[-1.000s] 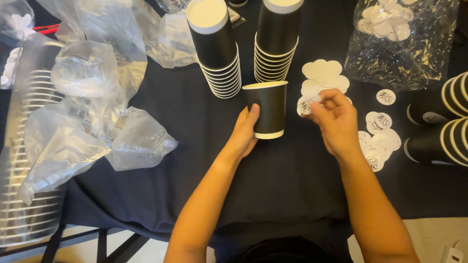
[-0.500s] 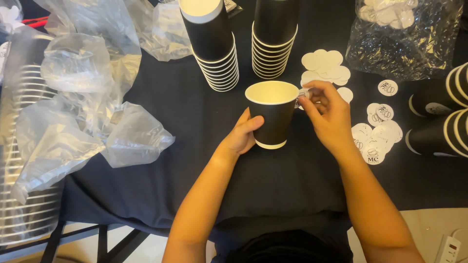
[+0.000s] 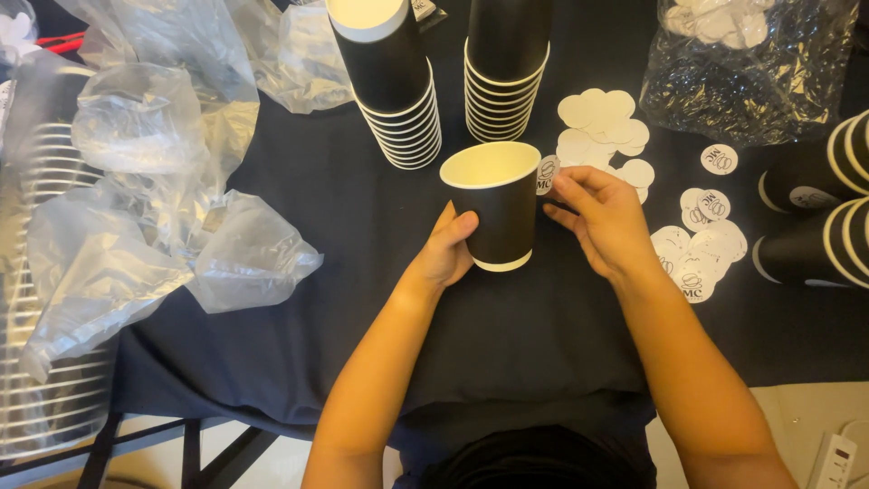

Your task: Applying circular logo stickers to the side of black paper coffee cups

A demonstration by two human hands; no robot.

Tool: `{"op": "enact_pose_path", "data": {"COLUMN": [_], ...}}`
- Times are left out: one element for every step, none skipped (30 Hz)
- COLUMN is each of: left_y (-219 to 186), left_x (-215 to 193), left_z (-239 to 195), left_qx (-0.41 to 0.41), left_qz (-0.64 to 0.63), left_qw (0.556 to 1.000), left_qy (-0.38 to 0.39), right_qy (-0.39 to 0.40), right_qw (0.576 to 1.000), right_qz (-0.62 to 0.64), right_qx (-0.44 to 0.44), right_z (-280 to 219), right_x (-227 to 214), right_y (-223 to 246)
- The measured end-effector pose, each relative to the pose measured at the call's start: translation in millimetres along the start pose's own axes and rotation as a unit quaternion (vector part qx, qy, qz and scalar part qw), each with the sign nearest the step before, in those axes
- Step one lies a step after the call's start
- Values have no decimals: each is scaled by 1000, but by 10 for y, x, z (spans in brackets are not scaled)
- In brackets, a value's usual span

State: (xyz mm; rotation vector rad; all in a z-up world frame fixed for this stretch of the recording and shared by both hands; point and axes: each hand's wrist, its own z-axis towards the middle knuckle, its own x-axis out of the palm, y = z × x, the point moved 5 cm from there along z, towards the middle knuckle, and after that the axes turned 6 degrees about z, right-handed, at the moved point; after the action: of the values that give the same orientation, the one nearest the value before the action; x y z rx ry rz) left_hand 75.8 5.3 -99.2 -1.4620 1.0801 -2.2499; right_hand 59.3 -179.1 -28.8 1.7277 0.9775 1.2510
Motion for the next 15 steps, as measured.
{"op": "enact_pose_path", "data": {"left_y": [-14, -28, -46, -78, -88, -101, -162, -218, -280, -272, -252, -232, -246, -252, -254], "left_x": [13, 25, 36, 73, 80, 86, 175, 238, 301, 269, 226, 184, 228, 263, 298], "left_z": [2, 3, 3, 9, 16, 21, 40, 54, 78, 96, 100, 103, 108, 109, 101], "left_qx": [0, 1, 2, 3, -20, -43, -42, -52, -61, -59, -75, -90, -87, -92, -97], "left_qz": [0, 9, 18, 18, 48, 79, 79, 101, 123, 123, 123, 122, 123, 115, 106], "left_qw": [1000, 1000, 1000, 1000, 998, 994, 994, 990, 985, 985, 983, 981, 981, 981, 980], "left_qy": [0, -1, -2, -2, -30, -58, -57, -82, -106, -104, -113, -121, -120, -128, -136], "right_qy": [0, -5, -11, -10, -11, -12, -12, -6, 1, 2, 31, 60, 62, 91, 120], "right_qw": [1000, 1000, 1000, 1000, 998, 994, 994, 989, 981, 981, 980, 978, 978, 976, 974], "right_qz": [0, 7, 14, 14, -15, -45, -45, -58, -71, -71, -43, -14, -14, -1, 12], "right_qx": [0, -6, -11, -11, -55, -98, -99, -139, -180, -183, -190, -198, -200, -197, -192], "right_z": [21, 42, 63, 64, 62, 57, 52, 37, 28, 21, 8, -8, -33, -59, -93], "right_x": [-27, -60, -91, -96, -102, -104, -135, -156, -172, -166, -133, -101, -84, -44, -5], "right_y": [-19, -33, -48, -47, -1, 44, 53, 101, 156, 148, 142, 138, 119, 95, 67]}}
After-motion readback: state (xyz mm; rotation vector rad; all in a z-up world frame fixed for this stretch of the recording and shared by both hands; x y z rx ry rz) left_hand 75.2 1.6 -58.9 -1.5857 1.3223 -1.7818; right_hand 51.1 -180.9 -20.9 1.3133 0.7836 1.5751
